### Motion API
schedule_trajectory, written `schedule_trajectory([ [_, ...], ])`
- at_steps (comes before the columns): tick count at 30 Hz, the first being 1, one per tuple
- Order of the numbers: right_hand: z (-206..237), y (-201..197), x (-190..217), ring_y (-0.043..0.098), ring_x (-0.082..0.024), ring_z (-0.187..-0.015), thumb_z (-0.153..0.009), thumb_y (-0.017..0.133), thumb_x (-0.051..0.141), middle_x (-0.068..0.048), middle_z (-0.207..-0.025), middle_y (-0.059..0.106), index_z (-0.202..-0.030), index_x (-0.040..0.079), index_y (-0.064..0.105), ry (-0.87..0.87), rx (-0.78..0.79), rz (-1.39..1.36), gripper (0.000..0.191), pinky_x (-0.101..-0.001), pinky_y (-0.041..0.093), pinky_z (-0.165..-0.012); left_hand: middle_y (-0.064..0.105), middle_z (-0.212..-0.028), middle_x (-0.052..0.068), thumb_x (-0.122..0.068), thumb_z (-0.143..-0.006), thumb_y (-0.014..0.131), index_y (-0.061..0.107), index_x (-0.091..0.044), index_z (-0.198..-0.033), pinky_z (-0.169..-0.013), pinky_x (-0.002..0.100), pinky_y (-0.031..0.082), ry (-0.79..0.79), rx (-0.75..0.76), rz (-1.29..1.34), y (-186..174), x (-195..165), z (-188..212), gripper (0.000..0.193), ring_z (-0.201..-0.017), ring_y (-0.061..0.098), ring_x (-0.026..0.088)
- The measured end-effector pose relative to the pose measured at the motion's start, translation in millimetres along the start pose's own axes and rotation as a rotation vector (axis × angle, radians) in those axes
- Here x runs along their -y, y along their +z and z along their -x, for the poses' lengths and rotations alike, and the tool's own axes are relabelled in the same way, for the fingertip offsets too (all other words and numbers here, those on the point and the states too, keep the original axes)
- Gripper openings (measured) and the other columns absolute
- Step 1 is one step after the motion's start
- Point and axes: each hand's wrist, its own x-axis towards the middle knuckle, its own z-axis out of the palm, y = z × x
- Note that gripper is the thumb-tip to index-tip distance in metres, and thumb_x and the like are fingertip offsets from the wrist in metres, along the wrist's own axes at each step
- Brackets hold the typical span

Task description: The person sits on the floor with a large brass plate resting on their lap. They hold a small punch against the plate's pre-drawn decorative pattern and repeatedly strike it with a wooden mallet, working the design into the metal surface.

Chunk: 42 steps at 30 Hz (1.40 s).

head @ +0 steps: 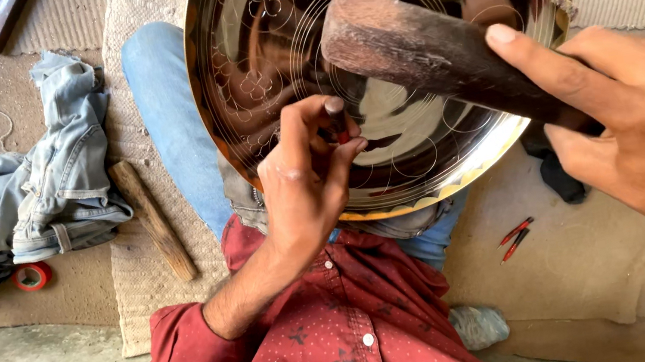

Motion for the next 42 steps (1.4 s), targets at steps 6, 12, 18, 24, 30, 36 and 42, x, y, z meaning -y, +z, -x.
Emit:
schedule_trajectory([
  [6, 15, 9, -6, 0.066, -0.022, -0.090, -0.098, 0.070, -0.004, -0.012, -0.109, 0.062, -0.159, 0.009, 0.033, 0.107, -0.223, -0.503, 0.072, -0.0312, 0.056, -0.080, 0.073, -0.090, 0.004, -0.001, -0.091, 0.081, 0.054, -0.004, -0.125, -0.059, 0.026, 0.054, 0.016, -0.030, -0.019, 3, 2, 2, 0.043, -0.062, 0.064, 0.012],
  [12, 2, 5, 6, 0.069, -0.028, -0.074, -0.077, 0.083, 0.001, -0.011, -0.094, 0.070, -0.157, 0.029, 0.044, 0.138, 0.110, -0.132, 0.093, -0.0403, 0.055, -0.067, 0.074, -0.093, 0.005, -0.001, -0.090, 0.081, 0.056, -0.005, -0.127, -0.063, 0.028, 0.056, 0.021, 0.030, -0.054, 2, 0, -1, 0.045, -0.064, 0.067, 0.014],
  [18, -4, 10, 8, 0.066, -0.027, -0.065, -0.072, 0.079, 0.003, -0.005, -0.082, 0.068, -0.149, 0.038, 0.047, 0.180, 0.239, 0.004, 0.090, -0.0408, 0.054, -0.062, 0.077, -0.110, 0.007, 0.000, -0.092, 0.077, 0.055, -0.005, -0.131, -0.068, 0.027, 0.061, 0.065, 0.099, -0.009, 0, -5, -6, 0.045, -0.075, 0.074, 0.014],
  [24, 19, 26, -8, 0.066, -0.022, -0.066, -0.077, 0.078, 0.009, -0.005, -0.082, 0.066, -0.154, 0.033, 0.040, 0.250, 0.216, -0.144, 0.089, -0.0369, 0.056, -0.064, 0.077, -0.110, 0.006, 0.001, -0.092, 0.076, 0.056, -0.006, -0.132, -0.074, 0.027, 0.064, 0.074, 0.177, -0.024, 0, -8, -12, 0.045, -0.093, 0.079, 0.016],
  [30, 44, 44, -5, 0.069, -0.020, -0.063, -0.080, 0.077, 0.004, -0.005, -0.086, 0.072, -0.157, 0.033, 0.038, 0.379, 0.388, 0.066, 0.091, -0.0331, 0.060, -0.066, 0.076, -0.119, 0.008, 0.004, -0.090, 0.073, 0.056, -0.007, -0.135, -0.086, 0.031, 0.065, 0.190, 0.304, 0.000, -4, -7, -21, 0.049, -0.109, 0.078, 0.022],
  [36, 86, 78, 5, 0.071, -0.025, -0.084, -0.073, 0.074, -0.005, -0.020, -0.113, 0.073, -0.157, 0.019, 0.042, 0.285, -0.067, -0.237, 0.093, -0.0356, 0.058, -0.074, 0.076, -0.117, 0.010, -0.003, -0.086, 0.078, 0.059, -0.008, -0.137, -0.079, 0.036, 0.062, 0.285, 0.604, -0.066, -5, 3, -41, 0.055, -0.100, 0.077, 0.026],
  [42, 124, 132, 41, 0.072, -0.023, -0.100, -0.083, 0.076, -0.008, -0.022, -0.121, 0.070, -0.156, 0.003, 0.046, 0.481, -0.284, -0.327, 0.080, -0.0349, 0.058, -0.085, 0.078, -0.116, 0.005, -0.006, -0.088, 0.076, 0.063, -0.012, -0.138, -0.073, 0.034, 0.065, 0.496, 0.841, 0.023, 12, 17, -59, 0.053, -0.089, 0.079, 0.019],
])
